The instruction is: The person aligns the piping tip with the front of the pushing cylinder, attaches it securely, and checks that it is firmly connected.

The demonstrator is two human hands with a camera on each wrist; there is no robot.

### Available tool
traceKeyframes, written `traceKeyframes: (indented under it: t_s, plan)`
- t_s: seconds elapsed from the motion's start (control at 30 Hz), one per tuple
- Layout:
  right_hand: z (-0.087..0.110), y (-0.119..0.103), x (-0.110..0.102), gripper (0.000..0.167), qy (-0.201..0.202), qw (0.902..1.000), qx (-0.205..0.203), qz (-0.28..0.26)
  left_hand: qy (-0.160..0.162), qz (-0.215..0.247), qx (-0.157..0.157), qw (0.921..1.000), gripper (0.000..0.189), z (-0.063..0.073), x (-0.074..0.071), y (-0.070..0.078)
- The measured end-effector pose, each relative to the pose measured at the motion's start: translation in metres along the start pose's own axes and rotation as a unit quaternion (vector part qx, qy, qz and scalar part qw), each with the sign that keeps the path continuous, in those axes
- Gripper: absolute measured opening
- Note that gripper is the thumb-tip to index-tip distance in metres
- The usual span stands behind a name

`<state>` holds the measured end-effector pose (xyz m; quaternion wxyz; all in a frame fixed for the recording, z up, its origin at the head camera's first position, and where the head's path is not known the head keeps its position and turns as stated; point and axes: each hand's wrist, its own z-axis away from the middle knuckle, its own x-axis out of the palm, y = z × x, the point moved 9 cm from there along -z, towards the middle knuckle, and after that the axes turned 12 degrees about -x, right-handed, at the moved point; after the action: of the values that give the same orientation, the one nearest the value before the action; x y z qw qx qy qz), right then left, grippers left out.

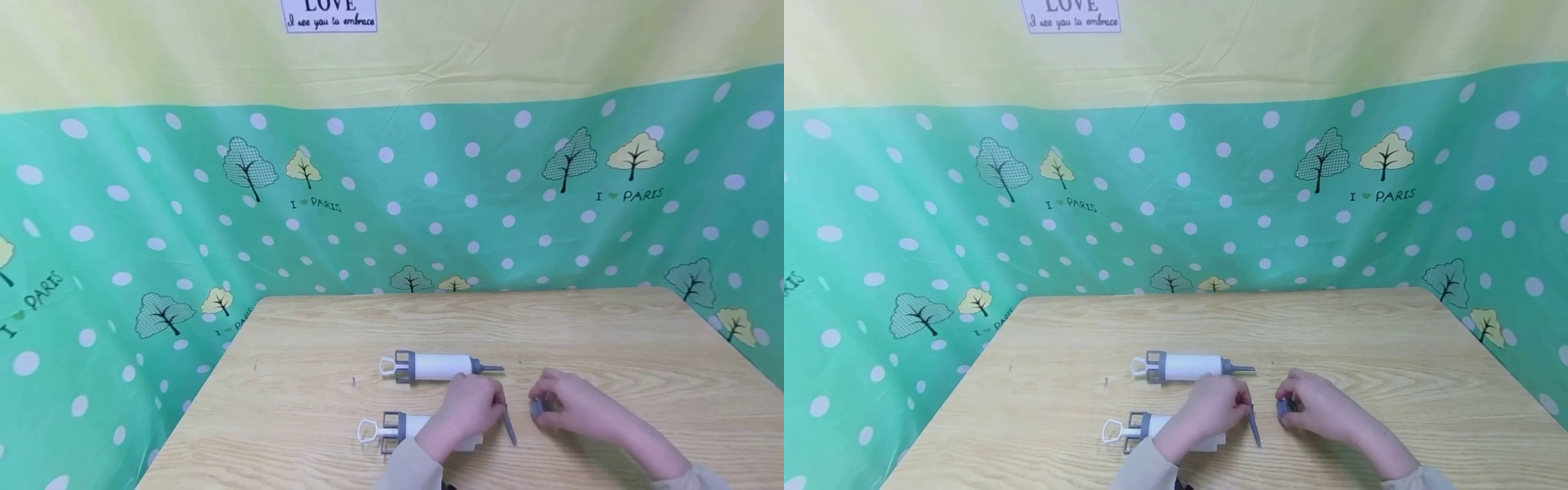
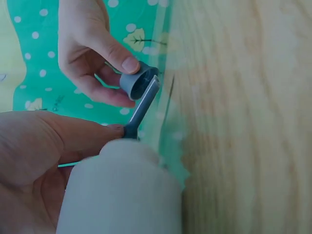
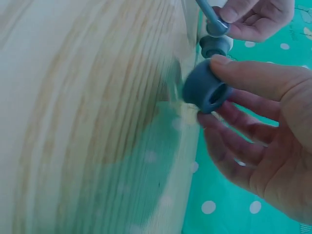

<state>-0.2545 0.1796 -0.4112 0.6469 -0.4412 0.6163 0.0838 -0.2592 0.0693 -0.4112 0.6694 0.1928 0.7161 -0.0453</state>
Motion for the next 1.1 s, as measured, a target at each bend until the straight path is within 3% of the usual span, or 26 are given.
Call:
traceKeyframes:
  t_s: [0.17,0.4,0.63,0.87,1.1]
  plan:
    - [-0.006,-0.006,-0.005,0.038,0.031,0.9995,-0.009,0.001,0.03,0.028,-0.002,0.9992,0.006,0.0,-0.014,-0.011]
    - [-0.016,-0.014,-0.006,0.028,0.062,0.9975,-0.03,0.016,0.063,0.082,-0.006,0.9946,0.004,0.001,-0.031,-0.026]
    - [-0.027,-0.015,-0.004,0.032,0.066,0.9975,-0.025,0.0,0.093,0.091,-0.01,0.9914,0.003,0.002,-0.043,-0.04]
    - [-0.036,-0.026,-0.003,0.032,0.093,0.9942,-0.053,0.0,0.118,0.098,-0.026,0.9878,0.004,0.005,-0.055,-0.056]
    - [-0.045,-0.029,-0.001,0.031,0.125,0.9907,-0.051,-0.018,0.132,0.102,-0.025,0.9856,0.004,0.009,-0.065,-0.062]
